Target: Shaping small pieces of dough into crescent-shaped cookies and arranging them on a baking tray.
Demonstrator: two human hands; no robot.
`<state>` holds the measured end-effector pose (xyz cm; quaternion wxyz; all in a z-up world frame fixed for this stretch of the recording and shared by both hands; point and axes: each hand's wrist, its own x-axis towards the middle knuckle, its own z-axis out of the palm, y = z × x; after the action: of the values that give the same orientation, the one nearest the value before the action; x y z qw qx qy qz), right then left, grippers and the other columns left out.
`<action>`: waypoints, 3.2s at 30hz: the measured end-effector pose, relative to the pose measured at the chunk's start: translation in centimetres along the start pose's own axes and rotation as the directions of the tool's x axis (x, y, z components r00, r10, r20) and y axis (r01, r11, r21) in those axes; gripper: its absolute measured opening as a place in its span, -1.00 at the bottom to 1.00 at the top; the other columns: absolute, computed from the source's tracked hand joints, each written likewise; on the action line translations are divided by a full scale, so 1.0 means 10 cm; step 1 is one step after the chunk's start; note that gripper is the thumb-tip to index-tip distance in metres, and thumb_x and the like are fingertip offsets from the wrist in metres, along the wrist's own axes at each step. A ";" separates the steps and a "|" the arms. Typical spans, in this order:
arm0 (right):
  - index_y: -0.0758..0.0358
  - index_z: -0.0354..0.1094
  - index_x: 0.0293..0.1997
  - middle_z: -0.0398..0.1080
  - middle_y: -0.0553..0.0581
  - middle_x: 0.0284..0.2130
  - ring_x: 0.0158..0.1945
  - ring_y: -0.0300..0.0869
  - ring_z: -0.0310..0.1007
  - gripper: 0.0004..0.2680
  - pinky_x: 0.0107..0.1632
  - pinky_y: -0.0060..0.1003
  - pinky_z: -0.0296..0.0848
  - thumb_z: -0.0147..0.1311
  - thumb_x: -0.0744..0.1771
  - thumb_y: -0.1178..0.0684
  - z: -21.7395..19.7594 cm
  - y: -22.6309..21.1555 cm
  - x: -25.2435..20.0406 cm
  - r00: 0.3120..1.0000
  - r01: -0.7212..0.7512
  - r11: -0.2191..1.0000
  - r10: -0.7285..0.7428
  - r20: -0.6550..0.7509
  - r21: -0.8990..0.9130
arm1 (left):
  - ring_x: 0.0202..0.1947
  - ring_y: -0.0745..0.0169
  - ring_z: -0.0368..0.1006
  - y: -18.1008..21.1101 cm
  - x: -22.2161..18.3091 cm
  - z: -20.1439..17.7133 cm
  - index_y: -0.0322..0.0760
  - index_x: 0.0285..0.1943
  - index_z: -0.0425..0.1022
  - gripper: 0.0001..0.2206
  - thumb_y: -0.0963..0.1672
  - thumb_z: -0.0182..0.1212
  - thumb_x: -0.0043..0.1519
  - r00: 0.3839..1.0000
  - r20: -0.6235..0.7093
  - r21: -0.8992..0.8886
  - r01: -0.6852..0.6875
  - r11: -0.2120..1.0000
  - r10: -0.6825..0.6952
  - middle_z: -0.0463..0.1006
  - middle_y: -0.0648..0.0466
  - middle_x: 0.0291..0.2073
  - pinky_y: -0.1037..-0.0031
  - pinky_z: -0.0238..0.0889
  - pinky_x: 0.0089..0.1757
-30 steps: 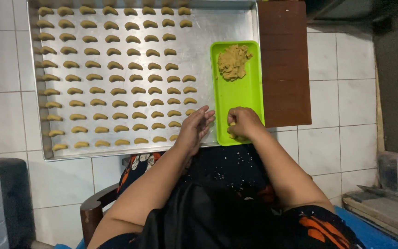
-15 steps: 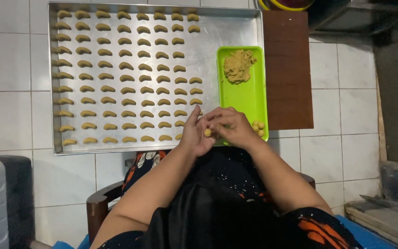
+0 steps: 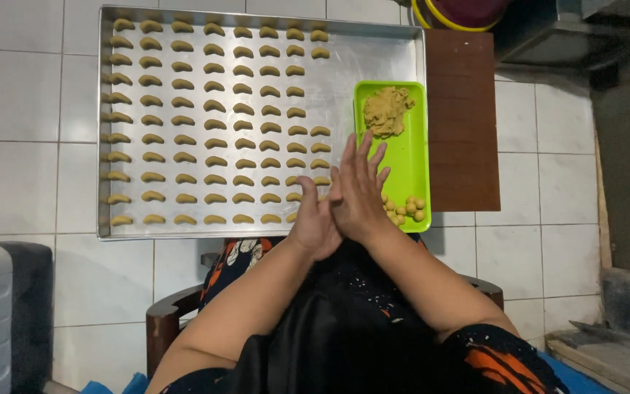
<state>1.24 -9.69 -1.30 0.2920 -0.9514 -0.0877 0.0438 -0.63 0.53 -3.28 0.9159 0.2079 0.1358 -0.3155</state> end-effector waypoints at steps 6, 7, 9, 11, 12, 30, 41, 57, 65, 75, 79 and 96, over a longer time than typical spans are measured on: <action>0.29 -0.62 0.57 -0.73 0.45 0.50 0.47 0.51 -0.89 -0.01 0.28 0.59 -0.71 -0.62 0.17 -0.79 0.43 -0.02 -0.41 0.873 0.486 0.873 -0.481 0.081 -0.051 | 0.32 -0.28 -0.06 0.15 -0.12 0.05 -0.11 0.53 -0.16 0.10 0.48 -0.25 -0.09 0.843 0.367 0.099 -0.456 0.884 0.394 -0.08 -0.13 0.34 -0.01 -0.07 0.29; 0.29 -0.62 0.57 -0.73 0.45 0.50 0.47 0.51 -0.89 -0.01 0.28 0.59 -0.71 -0.62 0.17 -0.79 0.38 0.01 -0.33 0.870 0.491 0.870 -0.486 0.077 -0.054 | 0.32 -0.28 -0.06 0.22 -0.18 0.10 -0.11 0.53 -0.16 0.10 0.48 -0.25 -0.09 0.839 0.371 0.101 -0.461 0.881 0.397 -0.08 -0.13 0.34 -0.01 -0.07 0.29; 0.31 -0.61 0.58 -0.67 0.49 0.51 0.46 0.55 -0.82 -0.05 0.24 0.67 -0.63 -0.61 0.22 -0.75 0.25 0.10 -0.20 0.965 0.263 0.960 -0.260 0.045 -0.094 | 0.02 -0.09 0.50 0.30 -0.32 0.20 0.08 0.41 0.34 0.07 0.53 -0.34 -0.17 0.996 0.064 -0.202 0.068 0.977 -0.056 0.59 -0.07 0.01 0.19 0.34 0.12; 0.34 -0.62 0.57 -0.68 0.50 0.50 0.46 0.54 -0.83 -0.08 0.24 0.66 -0.65 -0.74 0.23 -0.72 0.16 0.03 -0.12 0.970 0.239 0.966 -0.242 -0.010 -0.102 | 0.04 -0.15 0.49 0.18 -0.31 0.25 -0.11 0.33 0.41 0.05 0.50 -0.35 -0.08 0.999 0.024 -0.149 0.050 0.988 -0.047 0.59 -0.11 0.01 0.15 0.30 0.16; 0.38 -0.63 0.57 -0.69 0.51 0.50 0.46 0.54 -0.84 -0.10 0.24 0.66 -0.67 -0.88 0.24 -0.68 0.11 -0.01 -0.08 0.972 0.218 0.970 -0.226 -0.065 -0.106 | 0.06 -0.21 0.47 0.13 -0.30 0.28 -0.30 0.26 0.48 0.04 0.47 -0.37 0.01 0.999 -0.018 -0.094 0.030 0.995 -0.032 0.58 -0.16 0.01 0.11 0.26 0.20; 0.27 -0.72 0.56 -0.75 0.35 0.51 0.47 0.41 -0.91 -0.06 0.20 0.62 -0.75 -0.78 0.19 -0.76 0.44 0.07 -0.59 0.938 0.346 0.932 -0.344 0.035 -0.105 | 0.04 0.05 0.47 0.18 -0.55 0.29 0.00 0.29 0.48 0.00 0.49 -0.36 -0.07 0.996 -0.004 -0.137 0.087 0.987 -0.088 0.57 0.01 -0.02 0.26 0.26 0.17; 0.34 -0.69 0.55 -0.69 0.36 0.52 0.49 0.42 -0.86 -0.04 0.28 0.57 -0.68 -0.77 0.19 -0.76 0.34 -0.08 -0.51 0.899 0.416 0.895 -0.432 -0.078 -0.161 | -0.30 0.11 0.56 0.29 -0.65 0.45 0.14 0.52 0.14 0.02 0.48 -0.52 -0.06 0.994 0.106 -0.014 0.012 1.000 -0.010 0.46 0.00 0.16 0.68 0.36 -0.49; 0.39 -0.73 0.54 -0.65 0.46 0.51 0.45 0.58 -0.78 -0.12 0.15 0.79 -0.53 -0.83 0.27 -0.67 0.11 0.06 -0.18 0.975 0.144 0.989 -0.146 -0.168 -0.025 | 0.22 0.43 0.17 -0.08 -0.46 0.12 0.09 0.61 -0.32 0.01 0.46 -0.73 0.00 0.940 0.201 0.085 -0.297 0.951 0.276 0.22 0.25 -0.11 0.27 -0.28 0.43; 0.46 -0.77 0.50 -0.52 0.54 0.49 0.51 0.45 -0.73 0.01 0.28 0.54 -0.78 -0.87 0.14 -0.77 0.28 -0.27 -0.47 0.905 0.421 0.906 -0.416 -0.092 0.049 | 0.25 0.28 0.27 -0.11 -0.29 0.02 0.00 0.55 0.00 -0.14 0.38 -0.56 0.18 0.932 0.152 -0.180 -0.300 0.937 0.328 0.38 0.28 0.03 0.05 -0.17 0.40; 0.45 -0.80 0.50 -0.80 0.44 0.48 0.47 0.40 -0.98 0.01 0.27 0.50 -0.85 -0.82 0.15 -0.78 0.25 -0.36 -0.51 0.907 0.414 0.909 -0.407 -0.111 0.048 | 0.52 0.18 -0.24 -0.07 -0.41 0.20 0.07 0.62 -0.34 0.02 0.45 -0.73 0.00 0.938 0.190 0.156 -0.320 0.935 0.289 -0.06 0.19 0.38 0.21 -0.54 0.46; 0.51 -0.82 0.46 -0.35 0.56 0.49 0.53 0.47 -0.51 -0.01 0.36 0.47 -0.69 -0.98 0.13 -0.73 0.14 -0.27 -0.36 0.928 0.367 0.923 -0.356 -0.110 0.116 | 0.54 0.10 -0.32 -0.11 -0.37 0.13 0.12 0.62 -0.37 0.04 0.46 -0.70 -0.04 0.949 0.163 0.170 -0.298 0.939 0.271 -0.20 0.12 0.48 0.23 -0.53 0.45; 0.30 -0.74 0.55 -0.69 0.40 0.52 0.51 0.44 -0.77 -0.14 0.19 0.76 -0.54 0.12 0.34 -0.23 -0.02 0.05 -0.10 0.991 0.102 0.964 -0.121 0.060 0.245 | -0.02 -0.09 0.57 0.20 -0.41 0.31 0.03 0.33 0.33 -0.10 0.46 -0.11 -0.02 0.930 0.351 -0.348 0.023 0.937 0.107 0.54 -0.07 0.07 0.27 0.54 -0.10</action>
<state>0.36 -10.39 -1.45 0.4040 -0.9001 -0.1460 0.0731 -2.09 2.67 1.60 0.9538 -0.0156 0.0123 -0.2998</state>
